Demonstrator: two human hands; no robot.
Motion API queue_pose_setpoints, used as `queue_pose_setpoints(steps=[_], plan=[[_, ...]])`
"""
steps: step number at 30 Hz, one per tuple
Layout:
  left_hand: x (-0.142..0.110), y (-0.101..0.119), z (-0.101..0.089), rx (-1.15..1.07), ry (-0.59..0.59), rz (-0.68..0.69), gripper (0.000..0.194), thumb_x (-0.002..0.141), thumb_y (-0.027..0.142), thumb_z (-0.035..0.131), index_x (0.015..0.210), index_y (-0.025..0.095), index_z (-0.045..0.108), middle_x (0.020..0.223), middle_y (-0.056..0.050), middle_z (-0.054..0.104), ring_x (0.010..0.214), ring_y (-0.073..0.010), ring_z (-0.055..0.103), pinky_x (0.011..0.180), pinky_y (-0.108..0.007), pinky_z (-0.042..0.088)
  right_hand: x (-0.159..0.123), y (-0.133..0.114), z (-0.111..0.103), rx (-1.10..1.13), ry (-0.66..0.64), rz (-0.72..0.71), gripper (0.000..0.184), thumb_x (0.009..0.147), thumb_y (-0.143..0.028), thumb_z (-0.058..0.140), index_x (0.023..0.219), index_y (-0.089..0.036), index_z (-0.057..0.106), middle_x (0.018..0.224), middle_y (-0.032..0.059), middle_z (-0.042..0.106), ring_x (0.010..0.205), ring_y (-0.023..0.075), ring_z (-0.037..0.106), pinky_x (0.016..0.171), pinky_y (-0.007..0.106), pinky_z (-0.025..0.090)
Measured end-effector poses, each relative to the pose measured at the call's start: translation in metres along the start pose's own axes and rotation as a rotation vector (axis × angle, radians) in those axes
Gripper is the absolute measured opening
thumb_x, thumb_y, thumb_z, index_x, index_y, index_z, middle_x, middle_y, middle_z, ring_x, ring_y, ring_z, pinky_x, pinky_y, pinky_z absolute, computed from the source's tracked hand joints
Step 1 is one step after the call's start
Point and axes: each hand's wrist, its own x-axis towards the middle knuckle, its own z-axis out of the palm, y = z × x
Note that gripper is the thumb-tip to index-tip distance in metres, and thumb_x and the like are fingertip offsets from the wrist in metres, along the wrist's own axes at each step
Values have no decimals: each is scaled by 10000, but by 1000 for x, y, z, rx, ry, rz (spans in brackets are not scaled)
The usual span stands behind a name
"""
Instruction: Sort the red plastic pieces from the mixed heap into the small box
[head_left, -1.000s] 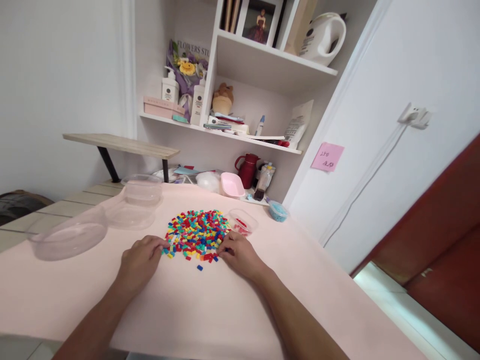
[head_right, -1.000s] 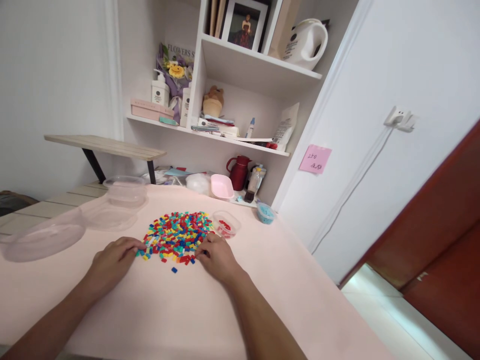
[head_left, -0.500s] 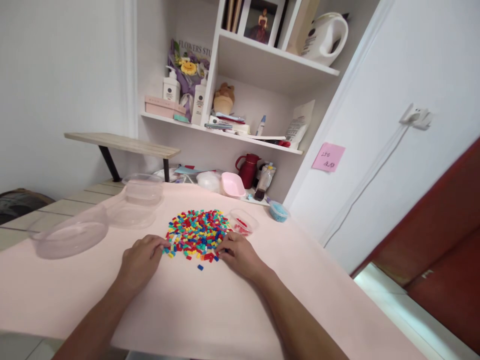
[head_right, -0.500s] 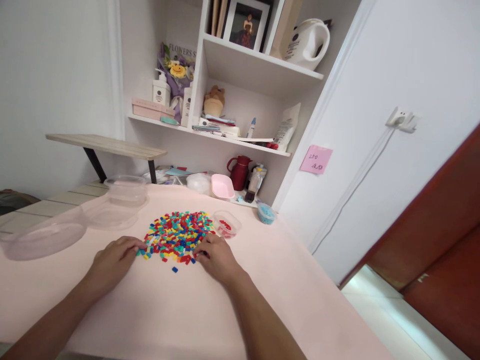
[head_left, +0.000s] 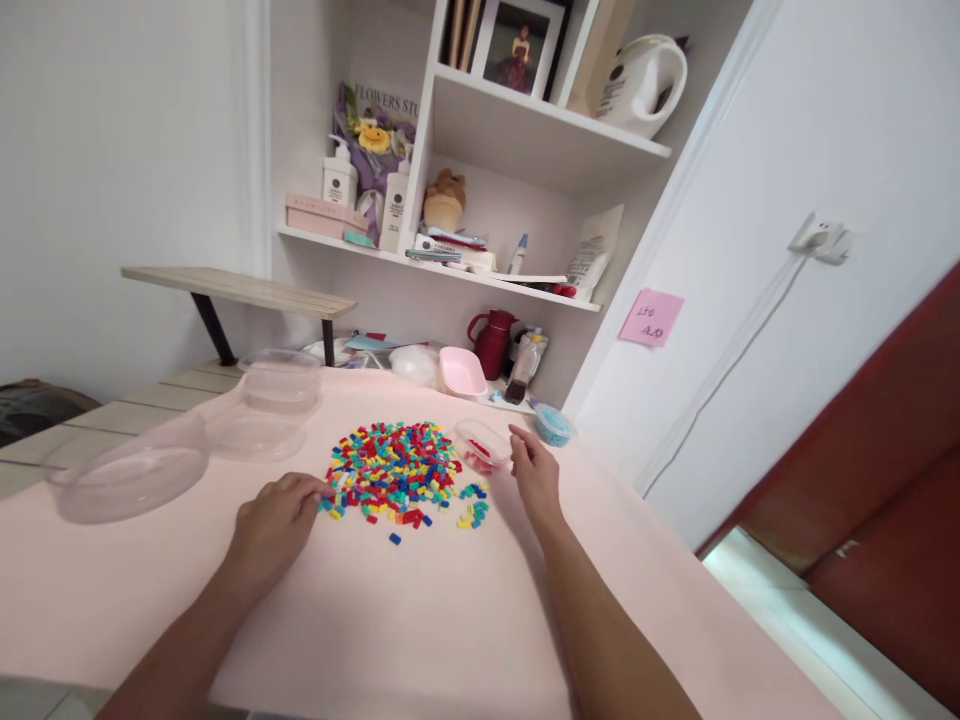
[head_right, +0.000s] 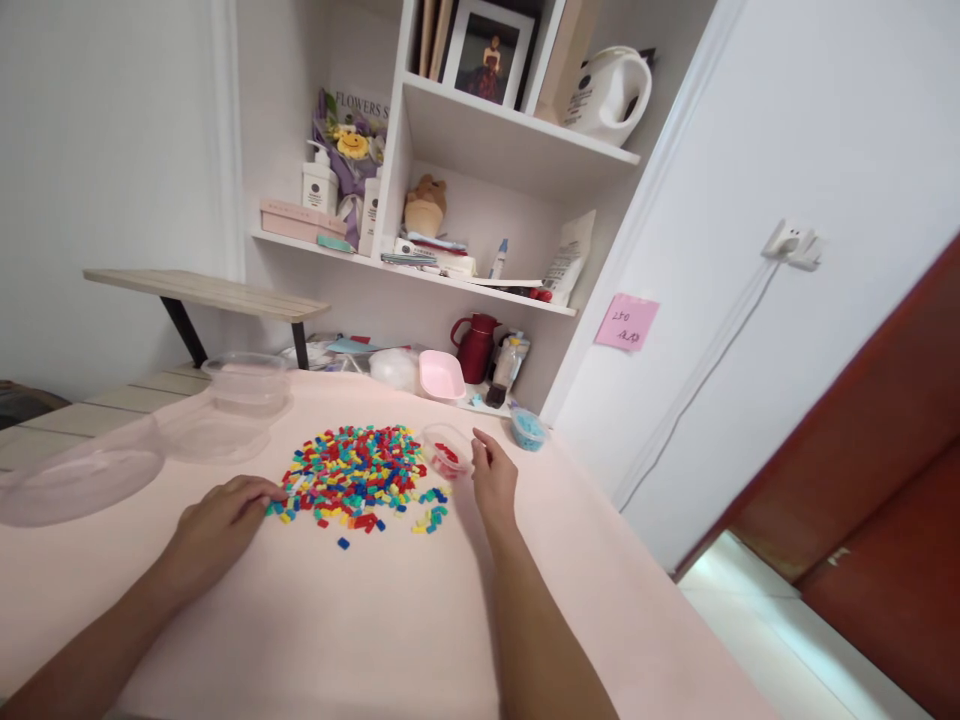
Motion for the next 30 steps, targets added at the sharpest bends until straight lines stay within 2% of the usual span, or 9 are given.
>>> queue_pose_setpoints(steps=[3,5,11,14,16,20,23,27,30], plan=[[0,0,0,-1,-6,-1,364,864,231,374,896,314,727,1094,24,715,1059,-218,619,909,-366,436,-6,-6,-5,73,36,8,529,881,-533,463,1134,-126,688,575,-21,508,507,135,469,511,256,414],[-1,0,0,-2,-7,-4,362,867,230,372,894,312,724,1100,24,712,1058,-215,618,909,-365,433,-14,-15,-4,87,-12,-30,480,888,-515,472,1089,-144,701,585,-13,534,501,131,469,498,250,407],[-1,-2,2,-9,-14,-12,364,868,216,373,926,302,721,1102,20,707,1058,-206,612,919,-359,428,-38,-37,16,3,-535,-361,208,858,-359,600,840,-206,739,800,42,686,686,154,576,629,260,450],[0,-3,4,-8,-10,-12,359,865,220,385,945,312,723,1093,23,709,1058,-203,613,919,-353,430,-48,-38,24,-100,-671,-438,107,820,-287,664,764,-218,723,761,22,663,694,145,571,665,258,440],[0,-3,4,-7,-9,-13,363,867,220,384,953,315,723,1096,24,708,1060,-202,612,920,-352,429,-53,-39,27,-180,-701,-443,69,784,-294,716,772,-226,714,786,10,646,694,135,569,668,250,433],[1,-2,3,-4,-29,-17,370,872,216,376,965,308,721,1107,18,707,1068,-204,608,921,-358,425,-62,-45,31,-300,-764,-499,188,741,-343,764,884,-239,699,871,4,613,703,126,552,661,237,419],[1,-1,2,-6,-28,-18,373,870,213,373,969,306,720,1110,21,706,1079,-203,606,928,-361,422,-63,-48,33,-355,-765,-561,97,777,-190,668,865,-228,679,886,11,607,746,134,553,690,239,413],[0,-2,3,-2,-17,-12,367,866,215,380,961,311,721,1092,27,712,1067,-199,613,921,-351,426,-58,-42,29,-405,-698,-604,186,725,-80,578,828,-213,658,897,24,590,779,151,541,719,263,412],[0,-4,4,-2,-13,-5,369,868,213,377,968,311,719,1090,26,713,1068,-197,612,917,-348,426,-55,-36,26,-402,-589,-592,285,703,-59,560,916,-217,666,947,43,565,840,176,532,752,293,423]])
